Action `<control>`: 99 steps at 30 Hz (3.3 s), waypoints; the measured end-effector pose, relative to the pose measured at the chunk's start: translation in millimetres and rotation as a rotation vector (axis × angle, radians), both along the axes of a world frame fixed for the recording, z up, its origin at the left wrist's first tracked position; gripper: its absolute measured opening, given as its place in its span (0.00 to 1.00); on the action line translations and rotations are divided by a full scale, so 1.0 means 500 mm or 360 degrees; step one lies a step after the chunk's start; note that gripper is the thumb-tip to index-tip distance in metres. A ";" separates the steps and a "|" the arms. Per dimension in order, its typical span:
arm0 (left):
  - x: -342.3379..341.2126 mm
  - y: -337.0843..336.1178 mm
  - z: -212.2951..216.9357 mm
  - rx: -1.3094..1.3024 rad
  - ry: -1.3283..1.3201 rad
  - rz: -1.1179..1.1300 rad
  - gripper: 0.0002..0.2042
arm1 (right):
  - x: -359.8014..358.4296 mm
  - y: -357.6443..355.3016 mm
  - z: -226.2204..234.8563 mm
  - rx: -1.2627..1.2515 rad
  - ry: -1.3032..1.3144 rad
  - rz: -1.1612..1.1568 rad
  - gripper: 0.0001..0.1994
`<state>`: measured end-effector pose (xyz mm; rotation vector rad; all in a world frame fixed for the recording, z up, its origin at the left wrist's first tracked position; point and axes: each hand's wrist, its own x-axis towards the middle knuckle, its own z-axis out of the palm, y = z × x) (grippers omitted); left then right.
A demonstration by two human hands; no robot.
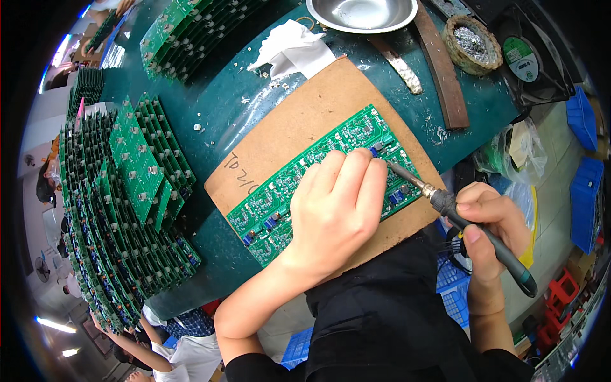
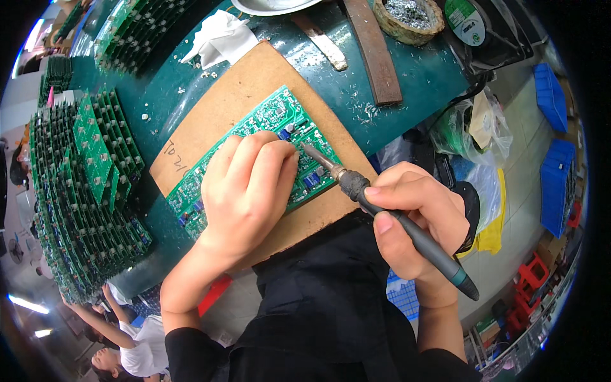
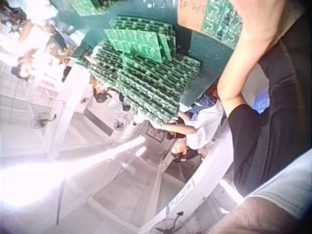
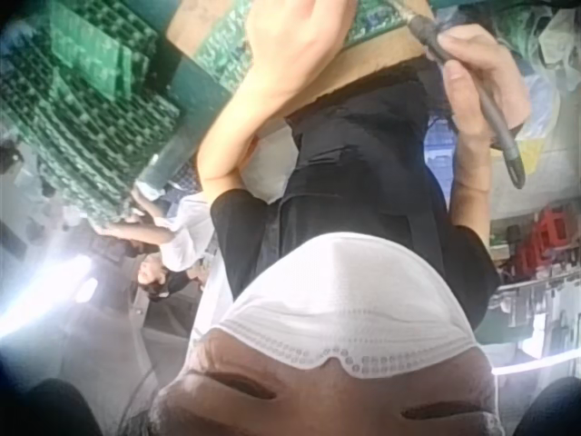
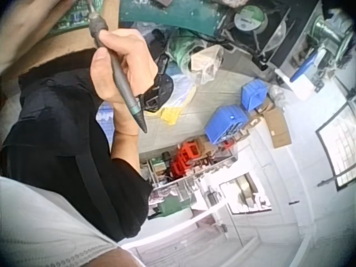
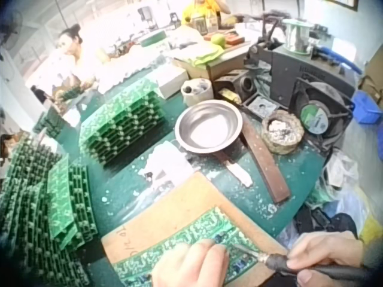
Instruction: The person solders electronic components onto printed circuit boards using a soldering iron and solder wire.
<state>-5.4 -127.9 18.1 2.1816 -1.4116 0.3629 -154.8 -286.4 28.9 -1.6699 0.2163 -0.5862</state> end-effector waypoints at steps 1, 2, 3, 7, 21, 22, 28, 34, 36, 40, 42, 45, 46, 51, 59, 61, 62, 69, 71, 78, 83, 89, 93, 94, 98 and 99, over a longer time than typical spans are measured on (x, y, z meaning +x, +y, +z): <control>-0.001 -0.001 -0.001 0.0020 -0.0011 0.0010 0.10 | -0.003 -0.003 -0.002 -0.0025 0.0033 0.0037 0.09; -0.001 -0.002 -0.002 0.0029 -0.0047 0.0012 0.10 | -0.004 -0.004 -0.004 -0.0021 0.0001 0.0047 0.09; -0.001 -0.002 -0.001 0.0035 -0.0029 0.0020 0.10 | -0.002 -0.007 -0.003 0.0017 -0.0042 0.0014 0.09; -0.008 0.006 0.007 -0.0011 0.0054 0.0067 0.10 | 0.034 -0.047 0.025 -0.0401 -0.0143 -0.0466 0.10; -0.029 0.181 0.076 -0.0302 0.0325 0.0501 0.11 | 0.035 0.002 -0.026 -0.1074 0.0151 -0.0272 0.04; -0.037 0.215 0.077 -0.0317 0.0340 0.0769 0.10 | 0.038 0.012 -0.028 -0.1118 0.0116 -0.0211 0.07; -0.077 0.302 0.001 -0.0602 0.1073 0.1196 0.11 | 0.050 0.077 -0.026 -0.0738 0.0226 -0.0198 0.13; -0.050 0.298 0.012 -0.1053 0.0889 0.0961 0.11 | 0.057 0.065 0.057 0.0039 -0.0346 -0.0077 0.15; -0.025 0.277 0.017 -0.0989 0.0921 0.0892 0.12 | 0.055 0.067 0.085 -0.0250 -0.0482 0.0008 0.13; 0.000 0.240 0.001 -0.0878 0.1071 0.0877 0.12 | 0.051 0.094 0.122 -0.0760 -0.0597 -0.0107 0.11; 0.004 0.233 -0.010 -0.0823 0.1092 0.0868 0.12 | 0.050 0.108 0.135 -0.0839 -0.0578 -0.0101 0.11; 0.005 0.234 -0.017 -0.0819 0.1058 0.0890 0.12 | 0.054 0.121 0.148 -0.0884 -0.0584 -0.0083 0.13; 0.005 0.236 -0.017 -0.0812 0.1066 0.0885 0.12 | 0.056 0.123 0.152 -0.0918 -0.0564 -0.0067 0.14; 0.005 0.241 -0.014 -0.0726 0.1230 0.0980 0.12 | 0.059 0.134 0.163 -0.0994 -0.0526 -0.0067 0.14; 0.011 0.242 -0.035 -0.0724 0.1254 0.0945 0.13 | 0.058 0.140 0.170 -0.1029 -0.0542 -0.0059 0.16; 0.012 0.242 -0.041 -0.0810 0.1266 0.0906 0.13 | 0.055 0.139 0.173 -0.1044 -0.0502 -0.0027 0.17; 0.011 0.243 -0.043 -0.0745 0.1256 0.0955 0.13 | 0.053 0.139 0.174 -0.1039 -0.0483 -0.0024 0.19; 0.010 0.241 -0.050 -0.0723 0.0962 0.0911 0.17 | 0.059 0.116 0.179 -0.0963 -0.0583 -0.0071 0.16; 0.009 0.243 -0.047 -0.0907 0.1002 0.0866 0.24 | 0.076 0.112 0.181 -0.0808 -0.0677 -0.0005 0.14; -0.033 0.278 -0.013 -0.0882 0.0899 0.0887 0.11 | 0.265 0.173 0.157 -0.0817 -0.0789 0.0067 0.16; -0.053 0.302 0.012 -0.0939 0.0974 0.0911 0.09 | 0.414 0.272 0.113 -0.0812 -0.0890 0.0087 0.16; -0.061 0.322 0.015 -0.0953 0.1054 0.0905 0.07 | 0.492 0.376 0.055 -0.0599 -0.0889 0.0107 0.13; -0.063 0.331 0.013 -0.0980 0.1061 0.0901 0.07 | 0.481 0.409 0.021 -0.0662 -0.0874 0.0170 0.12; -0.063 0.333 0.013 -0.0985 0.1052 0.0904 0.07 | 0.475 0.413 0.014 -0.0658 -0.0862 0.0231 0.13; -0.064 0.339 0.013 -0.0955 0.1066 0.0923 0.06 | 0.463 0.415 0.002 -0.0872 -0.0915 0.0328 0.13; -0.064 0.340 0.013 -0.0982 0.1068 0.0902 0.06 | 0.462 0.413 0.002 -0.0964 -0.0924 0.0325 0.13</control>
